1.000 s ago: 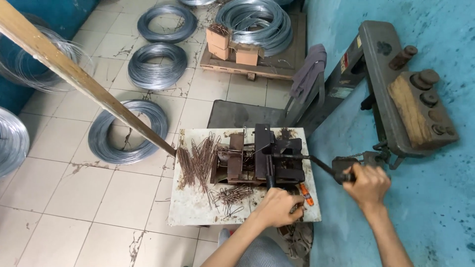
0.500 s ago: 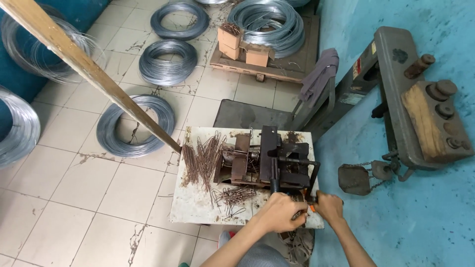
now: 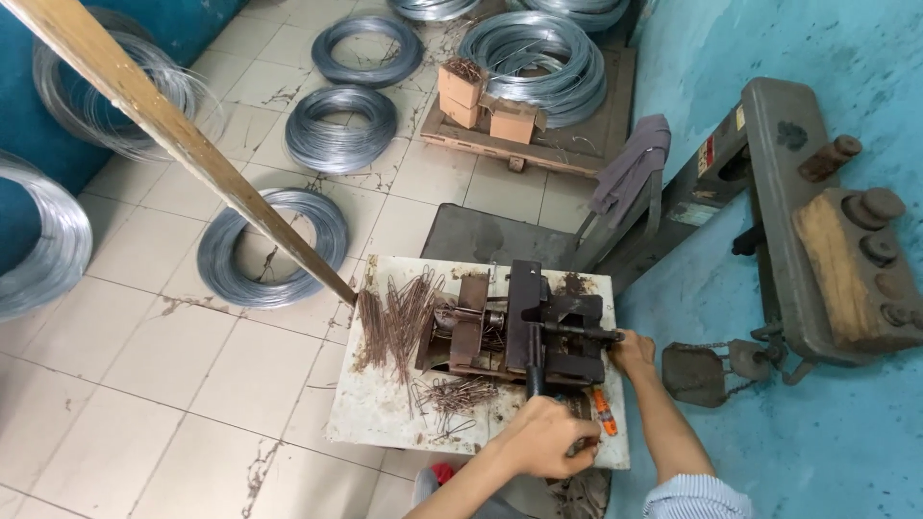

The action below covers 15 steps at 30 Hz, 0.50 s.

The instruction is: Cutting bundles of thin metal wires into shorter pieces using a manual lever-operated cutting machine

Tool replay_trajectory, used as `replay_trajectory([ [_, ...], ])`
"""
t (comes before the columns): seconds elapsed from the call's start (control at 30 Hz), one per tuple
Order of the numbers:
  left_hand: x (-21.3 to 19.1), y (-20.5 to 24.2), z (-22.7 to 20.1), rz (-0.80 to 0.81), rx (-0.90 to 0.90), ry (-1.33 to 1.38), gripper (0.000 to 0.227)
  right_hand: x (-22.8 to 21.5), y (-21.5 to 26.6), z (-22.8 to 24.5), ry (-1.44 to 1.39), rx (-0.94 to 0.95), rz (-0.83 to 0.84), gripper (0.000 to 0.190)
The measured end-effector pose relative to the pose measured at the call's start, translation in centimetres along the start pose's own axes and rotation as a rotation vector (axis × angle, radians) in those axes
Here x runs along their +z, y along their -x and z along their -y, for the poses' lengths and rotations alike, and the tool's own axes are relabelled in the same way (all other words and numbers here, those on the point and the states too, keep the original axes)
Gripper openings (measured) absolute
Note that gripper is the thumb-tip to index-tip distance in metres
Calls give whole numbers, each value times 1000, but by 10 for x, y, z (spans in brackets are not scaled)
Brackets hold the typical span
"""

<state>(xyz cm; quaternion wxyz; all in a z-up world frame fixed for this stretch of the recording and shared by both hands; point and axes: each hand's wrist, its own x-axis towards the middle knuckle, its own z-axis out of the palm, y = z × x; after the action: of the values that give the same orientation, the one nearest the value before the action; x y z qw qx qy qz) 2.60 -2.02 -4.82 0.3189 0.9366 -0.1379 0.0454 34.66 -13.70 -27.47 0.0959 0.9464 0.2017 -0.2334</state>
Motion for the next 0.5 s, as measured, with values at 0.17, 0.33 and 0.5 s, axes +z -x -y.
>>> replay_trajectory([
  [0.17, 5, 5, 5, -96, 37, 84, 28, 9, -40, -11, 106, -39, -124, 23],
  [0.33, 14, 5, 8, 24, 36, 4, 40, -28, -71, -4, 59, 84, -140, 35],
  [0.5, 12, -1, 13, -5, 18, 77, 38, -138, -52, 11, 60, 43, -436, 22],
])
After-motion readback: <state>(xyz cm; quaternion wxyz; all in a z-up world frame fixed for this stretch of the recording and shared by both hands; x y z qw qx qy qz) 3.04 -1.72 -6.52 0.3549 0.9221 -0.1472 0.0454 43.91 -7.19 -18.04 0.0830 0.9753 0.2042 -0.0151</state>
